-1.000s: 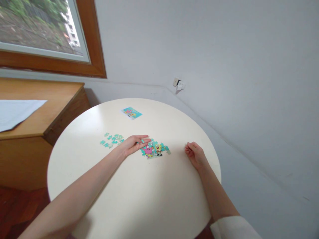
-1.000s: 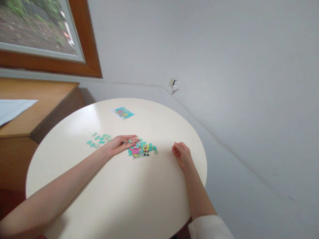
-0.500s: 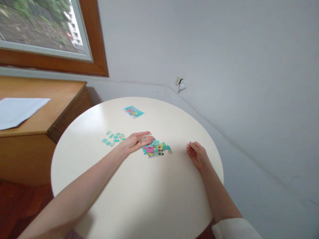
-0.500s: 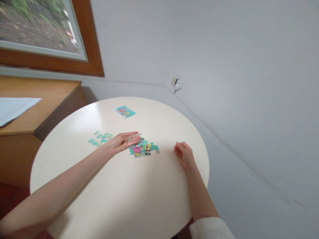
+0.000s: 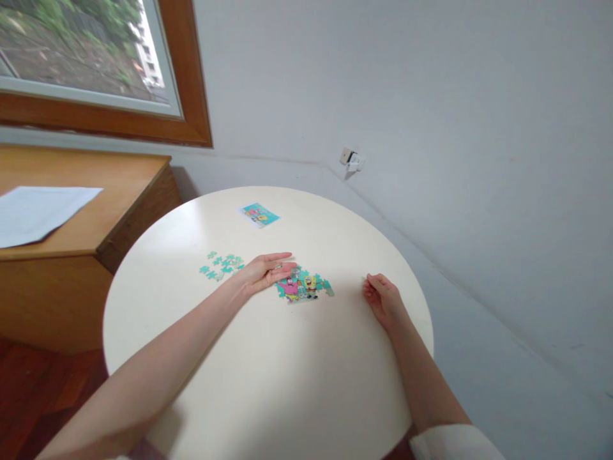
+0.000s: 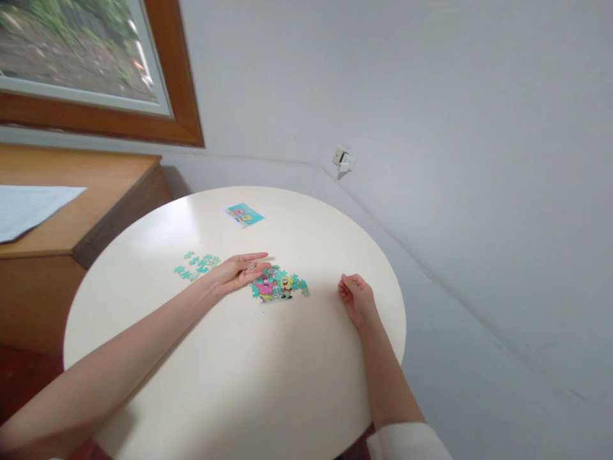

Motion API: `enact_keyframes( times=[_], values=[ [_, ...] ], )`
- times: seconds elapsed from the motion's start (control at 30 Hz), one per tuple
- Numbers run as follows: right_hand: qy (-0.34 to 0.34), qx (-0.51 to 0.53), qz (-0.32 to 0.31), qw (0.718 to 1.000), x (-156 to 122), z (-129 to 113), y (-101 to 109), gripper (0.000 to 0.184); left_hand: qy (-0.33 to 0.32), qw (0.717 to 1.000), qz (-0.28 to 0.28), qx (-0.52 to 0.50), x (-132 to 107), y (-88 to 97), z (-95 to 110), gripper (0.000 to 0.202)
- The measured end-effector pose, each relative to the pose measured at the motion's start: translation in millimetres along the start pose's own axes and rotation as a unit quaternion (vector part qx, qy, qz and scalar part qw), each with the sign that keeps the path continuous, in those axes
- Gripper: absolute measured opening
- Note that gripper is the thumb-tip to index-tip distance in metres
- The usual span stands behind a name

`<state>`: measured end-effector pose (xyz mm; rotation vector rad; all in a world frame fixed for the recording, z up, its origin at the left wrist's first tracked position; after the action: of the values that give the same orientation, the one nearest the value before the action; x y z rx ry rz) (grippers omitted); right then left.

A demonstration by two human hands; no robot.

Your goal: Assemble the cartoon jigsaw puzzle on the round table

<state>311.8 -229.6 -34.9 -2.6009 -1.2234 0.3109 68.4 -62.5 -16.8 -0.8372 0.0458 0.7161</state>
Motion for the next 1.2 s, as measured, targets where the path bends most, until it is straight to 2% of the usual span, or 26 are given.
enact_keyframes(
  times=[0.2, 0.37, 0.43, 0.57, 0.73, 1.2],
  values=[
    [0.003, 0.001, 0.004, 1.0, 0.5, 1.2, 0.5, 0.035, 0.002, 1.0, -0.01, -0.01, 5.6, 6.6, -1.6, 0.045],
    [-0.004, 0.008, 0.008, 1.0, -0.7, -0.2, -0.8, 0.036, -0.01, 0.998, 0.051, -0.043, 2.1, 0.6, 0.0, 0.041],
    [-0.003, 0.007, 0.008, 1.0, -0.9, -0.7, -1.0, 0.035, -0.005, 0.996, 0.054, -0.066, 0.5, -1.3, 0.9, 0.038],
    [-0.004, 0.005, 0.01, 1.0, -0.8, -0.7, -1.0, 0.035, 0.007, 0.997, 0.019, -0.081, -0.6, -1.5, 1.9, 0.038],
    [0.002, 0.006, 0.007, 1.0, -1.0, -0.5, -0.8, 0.034, -0.019, 0.999, -0.019, -0.044, 0.8, 1.1, -0.2, 0.058],
    [-0.005, 0.008, 0.008, 1.0, -0.3, -0.3, -0.3, 0.034, -0.029, 0.997, -0.075, -0.005, 3.5, 4.8, -5.8, 0.054]
  ],
)
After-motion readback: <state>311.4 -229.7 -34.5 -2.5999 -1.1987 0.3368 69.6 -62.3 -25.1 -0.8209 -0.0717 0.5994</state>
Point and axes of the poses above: each hand's wrist, its own x-axis towards the middle knuckle, its own y-axis out of the back of the hand, z = x × y, the point moved 2 cm from there along x, towards the middle knuckle, and after that the axes turned 2 degrees about -y, right-handed, at the moved point
